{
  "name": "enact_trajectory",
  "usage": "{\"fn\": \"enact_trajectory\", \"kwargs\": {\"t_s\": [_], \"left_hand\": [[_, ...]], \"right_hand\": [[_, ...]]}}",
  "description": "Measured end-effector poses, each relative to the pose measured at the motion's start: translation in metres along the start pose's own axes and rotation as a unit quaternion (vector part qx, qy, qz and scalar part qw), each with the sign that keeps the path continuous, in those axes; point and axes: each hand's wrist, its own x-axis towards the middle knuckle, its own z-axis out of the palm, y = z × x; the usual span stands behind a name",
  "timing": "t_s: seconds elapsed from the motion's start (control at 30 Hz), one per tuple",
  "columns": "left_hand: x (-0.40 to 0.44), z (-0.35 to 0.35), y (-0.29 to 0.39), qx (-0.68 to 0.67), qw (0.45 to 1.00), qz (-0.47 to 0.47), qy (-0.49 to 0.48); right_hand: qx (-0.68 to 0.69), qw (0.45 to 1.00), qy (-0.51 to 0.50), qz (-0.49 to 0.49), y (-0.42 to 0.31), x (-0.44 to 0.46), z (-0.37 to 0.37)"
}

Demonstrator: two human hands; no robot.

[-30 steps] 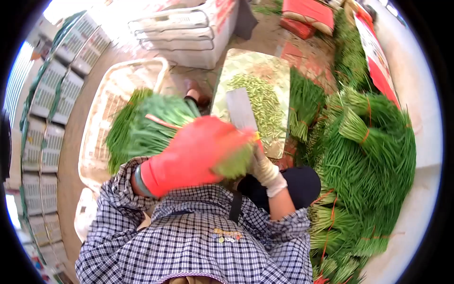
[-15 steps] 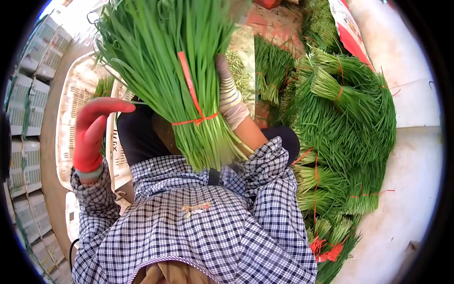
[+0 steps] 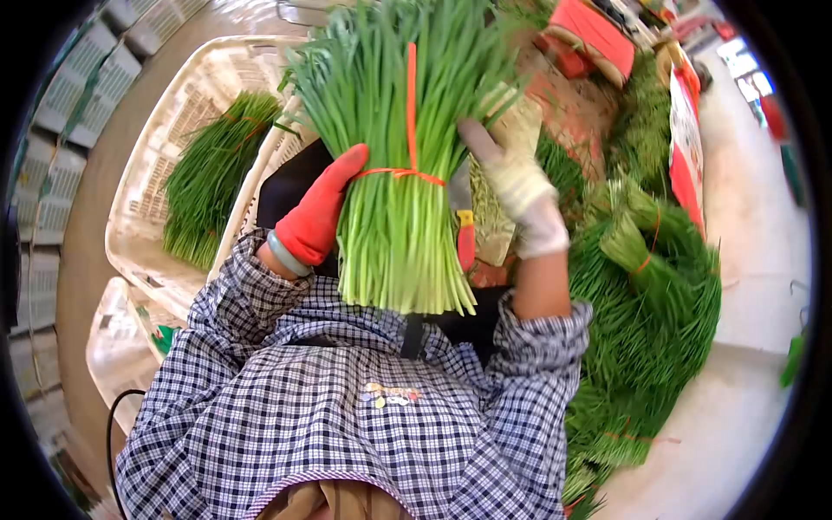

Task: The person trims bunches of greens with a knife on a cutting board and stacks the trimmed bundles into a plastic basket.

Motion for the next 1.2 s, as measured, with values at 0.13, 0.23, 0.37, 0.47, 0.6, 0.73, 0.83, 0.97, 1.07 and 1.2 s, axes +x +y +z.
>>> {"fn": "enact_trajectory", "kwargs": {"t_s": [0.13,0.23,0.37,0.47,0.6,0.73,0.83,0.97,1.07,1.2], "left_hand": [[0.020,0.009,0.005,0.051,0.984,0.161,0.056],[0.034,0.011,-0.001,0.057,0.972,0.215,0.078],[0.044,0.008,-0.006,0.053,0.954,0.280,0.097],[0.040,0.010,0.001,0.052,0.937,0.317,0.137],[0.038,0.005,0.014,-0.004,0.927,0.338,0.160],[0.041,-0.017,0.034,-0.013,0.923,0.351,0.155],[0.039,-0.023,0.058,-0.020,0.922,0.364,0.131],[0.030,-0.026,0.075,0.048,0.930,0.350,0.100],[0.007,-0.010,0.082,0.139,0.944,0.294,0.057],[-0.013,0.007,0.078,0.196,0.965,0.173,-0.031]], "right_hand": [[-0.120,0.982,0.142,-0.027,-0.050,-0.034,-0.028],[-0.289,0.910,0.051,-0.293,-0.087,-0.067,0.000],[-0.481,0.802,-0.032,-0.352,-0.062,-0.070,0.050],[-0.491,0.774,0.031,-0.399,-0.030,-0.062,0.059],[-0.471,0.794,0.060,-0.379,-0.038,-0.079,0.058],[-0.399,0.868,-0.021,-0.295,-0.026,-0.128,0.033],[-0.439,0.842,-0.275,-0.153,0.038,-0.169,0.007],[-0.417,0.837,-0.349,-0.064,0.039,-0.164,-0.026],[-0.516,0.835,-0.070,-0.175,-0.028,-0.112,-0.035],[-0.608,0.686,-0.062,-0.395,-0.082,-0.054,-0.020]]}}
